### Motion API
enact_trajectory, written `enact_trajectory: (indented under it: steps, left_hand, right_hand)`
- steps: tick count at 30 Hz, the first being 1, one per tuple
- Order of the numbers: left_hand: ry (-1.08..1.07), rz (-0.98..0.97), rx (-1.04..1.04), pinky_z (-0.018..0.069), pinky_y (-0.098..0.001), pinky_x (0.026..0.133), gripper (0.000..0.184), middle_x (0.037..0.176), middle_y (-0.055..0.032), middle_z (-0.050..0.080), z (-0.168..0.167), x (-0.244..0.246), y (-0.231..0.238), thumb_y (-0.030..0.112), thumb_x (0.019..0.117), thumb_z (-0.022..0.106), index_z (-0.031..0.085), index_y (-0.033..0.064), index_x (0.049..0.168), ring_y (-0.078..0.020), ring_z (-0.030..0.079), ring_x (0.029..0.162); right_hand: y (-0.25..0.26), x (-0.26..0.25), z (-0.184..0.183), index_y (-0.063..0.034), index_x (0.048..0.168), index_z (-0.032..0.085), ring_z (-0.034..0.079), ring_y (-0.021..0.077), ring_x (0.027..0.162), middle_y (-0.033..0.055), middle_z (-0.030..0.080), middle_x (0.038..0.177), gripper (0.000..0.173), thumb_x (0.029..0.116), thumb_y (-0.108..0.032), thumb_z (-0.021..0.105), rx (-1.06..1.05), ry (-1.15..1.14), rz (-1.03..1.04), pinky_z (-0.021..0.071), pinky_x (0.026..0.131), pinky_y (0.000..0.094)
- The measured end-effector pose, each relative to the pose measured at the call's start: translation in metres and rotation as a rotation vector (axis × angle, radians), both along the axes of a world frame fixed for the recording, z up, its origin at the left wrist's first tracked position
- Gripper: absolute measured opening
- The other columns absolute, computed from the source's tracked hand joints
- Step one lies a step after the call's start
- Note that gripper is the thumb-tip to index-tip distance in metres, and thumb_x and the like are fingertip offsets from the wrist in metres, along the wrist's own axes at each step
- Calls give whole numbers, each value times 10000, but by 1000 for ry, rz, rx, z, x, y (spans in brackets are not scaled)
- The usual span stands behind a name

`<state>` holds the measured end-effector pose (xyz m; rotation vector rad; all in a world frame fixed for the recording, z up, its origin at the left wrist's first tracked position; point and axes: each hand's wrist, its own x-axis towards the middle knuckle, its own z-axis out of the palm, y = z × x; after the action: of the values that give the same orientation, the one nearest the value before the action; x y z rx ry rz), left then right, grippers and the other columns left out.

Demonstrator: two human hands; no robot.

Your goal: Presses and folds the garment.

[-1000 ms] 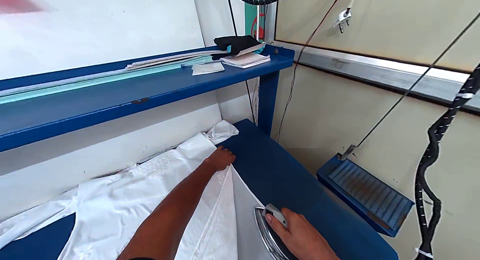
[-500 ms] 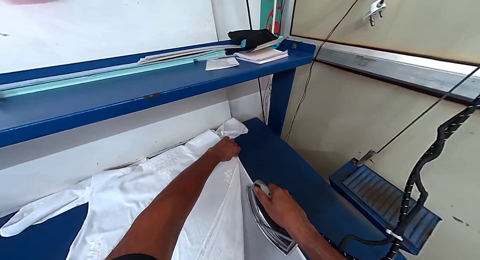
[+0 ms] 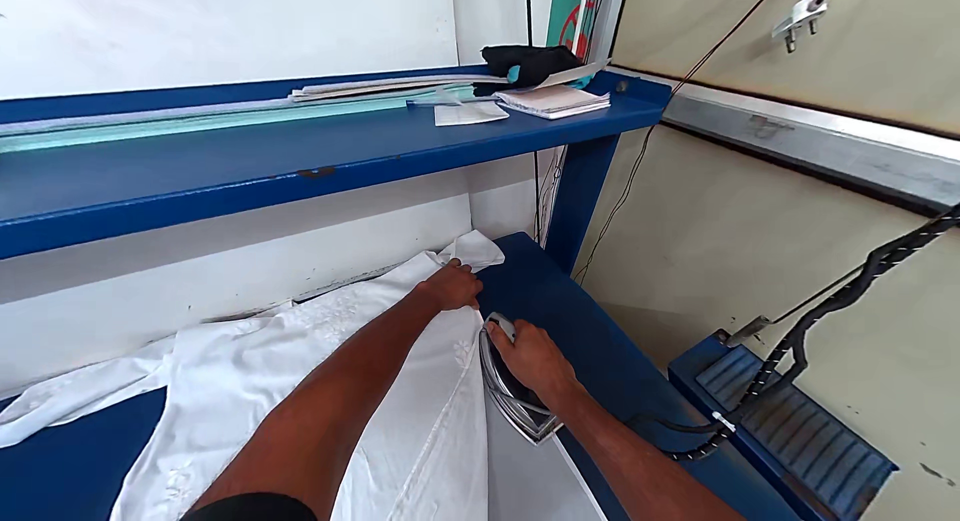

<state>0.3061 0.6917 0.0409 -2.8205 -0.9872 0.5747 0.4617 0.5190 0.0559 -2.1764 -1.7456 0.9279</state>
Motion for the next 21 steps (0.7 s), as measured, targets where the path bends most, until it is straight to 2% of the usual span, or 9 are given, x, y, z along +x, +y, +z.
enact_trajectory:
  steps: [3, 6, 10, 13, 15, 17, 21]
  left_hand:
    - [-67, -64, 34, 370, -583, 1112, 419, 1152, -197, 685, -7, -6, -1, 380, 1061, 544, 678, -5, 1161, -378, 596, 1222]
    - [-115, -99, 48, 321, -614, 1159, 310, 1184, -202, 676, -7, -11, -3, 261, 1068, 549, 677, 1, 1177, -392, 577, 1259]
    - [-201, -56, 51, 287, -632, 1178, 209, 1226, -197, 665, 0, -11, -17, 82, 1038, 544, 686, 27, 1180, -396, 544, 1307]
    - [-423, 84, 5, 284, -614, 1196, 284, 1340, -177, 631, -3, -23, -42, 153, 1020, 606, 666, 76, 1287, -372, 503, 1374]
    - [-599, 167, 3, 318, -597, 1189, 380, 1400, -169, 606, -12, -47, -73, 209, 1001, 651, 625, 86, 1359, -364, 504, 1383]
    - [-743, 276, 23, 350, -569, 1184, 477, 1460, -167, 565, -22, -87, -124, 249, 990, 671, 576, 85, 1428, -356, 495, 1396]
    - [-915, 565, 197, 388, -600, 1160, 591, 1514, -152, 530, -77, -218, -259, 382, 971, 637, 537, 88, 1474, -358, 480, 1423]
  right_hand:
    - [3, -2, -1, -87, 1106, 633, 705, 320, 826, 154, 682, 908, 671, 1009, -700, 375, 36, 17, -5, 566, 690, 528]
    - [8, 1, -4, -73, 1120, 628, 701, 329, 863, 163, 677, 941, 684, 1016, -694, 362, 43, 49, 24, 561, 713, 539]
    - [-8, 3, -6, -49, 1081, 611, 668, 296, 658, 159, 644, 820, 693, 1020, -689, 353, 52, 90, 35, 562, 600, 482]
    - [-37, 8, -6, -57, 1087, 604, 640, 240, 617, 119, 618, 780, 639, 1037, -650, 371, -7, 99, 59, 563, 624, 430]
    - [-67, 15, -4, -65, 1131, 608, 648, 235, 655, 106, 628, 816, 628, 1038, -643, 381, -45, 100, 83, 565, 653, 434]
    - [-106, 24, -3, -67, 1123, 616, 655, 248, 661, 110, 639, 819, 649, 1020, -668, 394, -63, 94, 79, 568, 645, 451]
    - [-201, 43, -4, -13, 1073, 652, 682, 313, 702, 154, 670, 793, 652, 1013, -631, 455, -59, 70, 60, 563, 678, 523]
